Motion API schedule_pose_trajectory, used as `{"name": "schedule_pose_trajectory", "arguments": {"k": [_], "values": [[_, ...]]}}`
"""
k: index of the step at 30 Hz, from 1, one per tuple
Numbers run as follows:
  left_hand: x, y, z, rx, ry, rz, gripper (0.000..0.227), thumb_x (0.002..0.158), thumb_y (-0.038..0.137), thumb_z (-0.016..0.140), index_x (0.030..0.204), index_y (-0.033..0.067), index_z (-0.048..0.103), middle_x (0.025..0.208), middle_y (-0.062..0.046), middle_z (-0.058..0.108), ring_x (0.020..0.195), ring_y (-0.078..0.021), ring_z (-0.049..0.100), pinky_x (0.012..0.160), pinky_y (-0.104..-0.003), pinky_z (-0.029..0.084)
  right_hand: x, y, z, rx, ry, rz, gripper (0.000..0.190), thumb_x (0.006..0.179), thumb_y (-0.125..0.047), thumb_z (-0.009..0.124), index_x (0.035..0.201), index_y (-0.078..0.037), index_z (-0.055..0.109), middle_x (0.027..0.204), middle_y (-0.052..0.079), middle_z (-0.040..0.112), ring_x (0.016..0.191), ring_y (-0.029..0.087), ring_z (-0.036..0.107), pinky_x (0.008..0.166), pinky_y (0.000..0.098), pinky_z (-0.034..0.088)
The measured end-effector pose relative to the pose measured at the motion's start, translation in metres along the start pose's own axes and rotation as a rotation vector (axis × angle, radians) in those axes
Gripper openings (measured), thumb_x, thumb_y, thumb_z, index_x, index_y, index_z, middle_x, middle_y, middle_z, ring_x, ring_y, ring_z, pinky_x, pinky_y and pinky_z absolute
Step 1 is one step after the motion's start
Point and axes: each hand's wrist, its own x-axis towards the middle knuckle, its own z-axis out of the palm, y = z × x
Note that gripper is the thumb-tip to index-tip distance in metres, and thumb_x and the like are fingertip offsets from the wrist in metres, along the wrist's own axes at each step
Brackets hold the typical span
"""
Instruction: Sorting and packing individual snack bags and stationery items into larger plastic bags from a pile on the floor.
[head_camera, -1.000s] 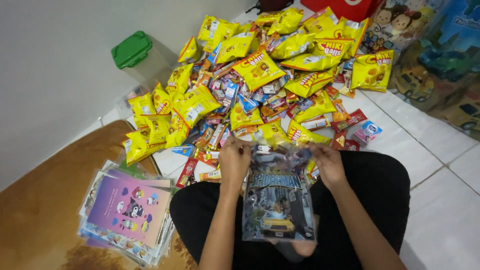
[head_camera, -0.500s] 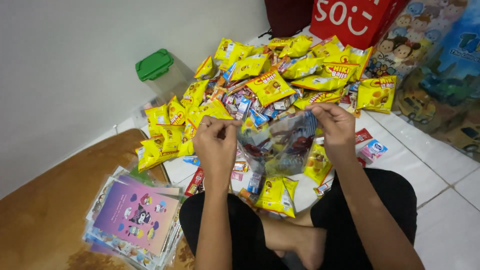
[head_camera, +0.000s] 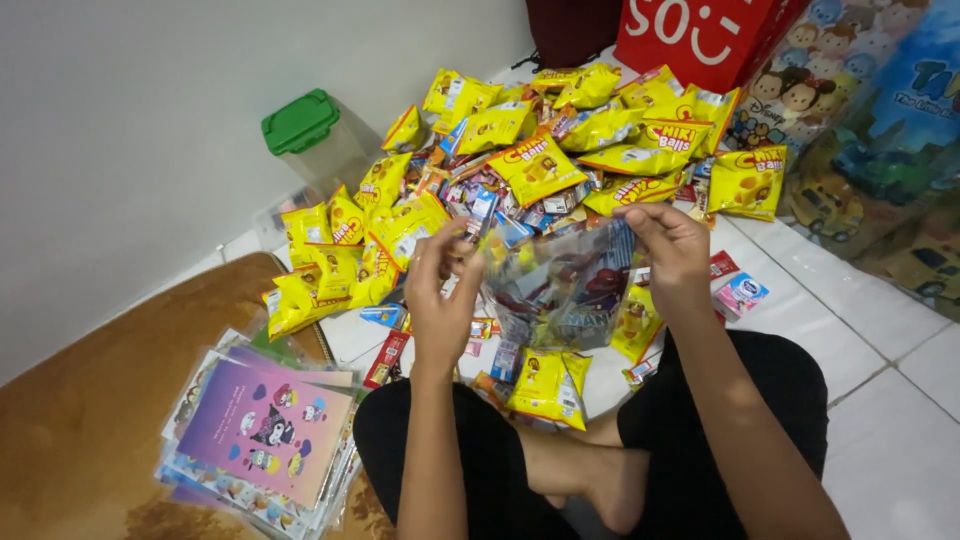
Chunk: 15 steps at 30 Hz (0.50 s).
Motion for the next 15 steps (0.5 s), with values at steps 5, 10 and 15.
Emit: {"name": "schedule_pose_trajectory", "arguments": {"k": [5, 10, 15], "values": [[-0.046, -0.108, 0.015, -0.167, -0.33, -0.3, 0.123, 0.067, 0.059, 0.08, 0.157, 0.0011, 0.019, 0.154, -0.035, 0.035, 0.146, -0.0529, 0.026, 0.12, -0.066, 0.02, 0.017, 0.024, -0.021, 0.022, 0.054, 0.037, 0.017, 0.105, -0.016, 0.065, 0.11, -0.001, 0.072, 0.092, 0.01, 0.074, 0.076, 0.008, 0.069, 0.074, 0.0202, 0.058], [-0.102, -0.228, 0.065, 0.063, -0.485, -0.345, 0.1, 0.059, 0.01, 0.093, 0.146, -0.001, 0.045, 0.128, -0.03, 0.062, 0.128, -0.0512, 0.053, 0.113, -0.061, 0.038, 0.02, 0.022, -0.007, -0.016, 0.143, 0.015, 0.018, 0.107, -0.019, 0.062, 0.117, -0.005, 0.069, 0.101, 0.011, 0.075, 0.095, 0.012, 0.074, 0.09, 0.024, 0.059], [-0.128, -0.302, 0.089, 0.262, -0.551, -0.369, 0.058, 0.071, 0.031, 0.091, 0.122, 0.0121, 0.073, 0.115, -0.012, 0.076, 0.113, -0.0364, 0.07, 0.101, -0.046, 0.054, -0.012, 0.082, -0.044, 0.096, 0.167, 0.374, 0.061, 0.098, -0.071, 0.042, 0.131, -0.023, 0.062, 0.112, 0.007, 0.07, 0.108, 0.022, 0.07, 0.102, 0.0384, 0.053]]}}
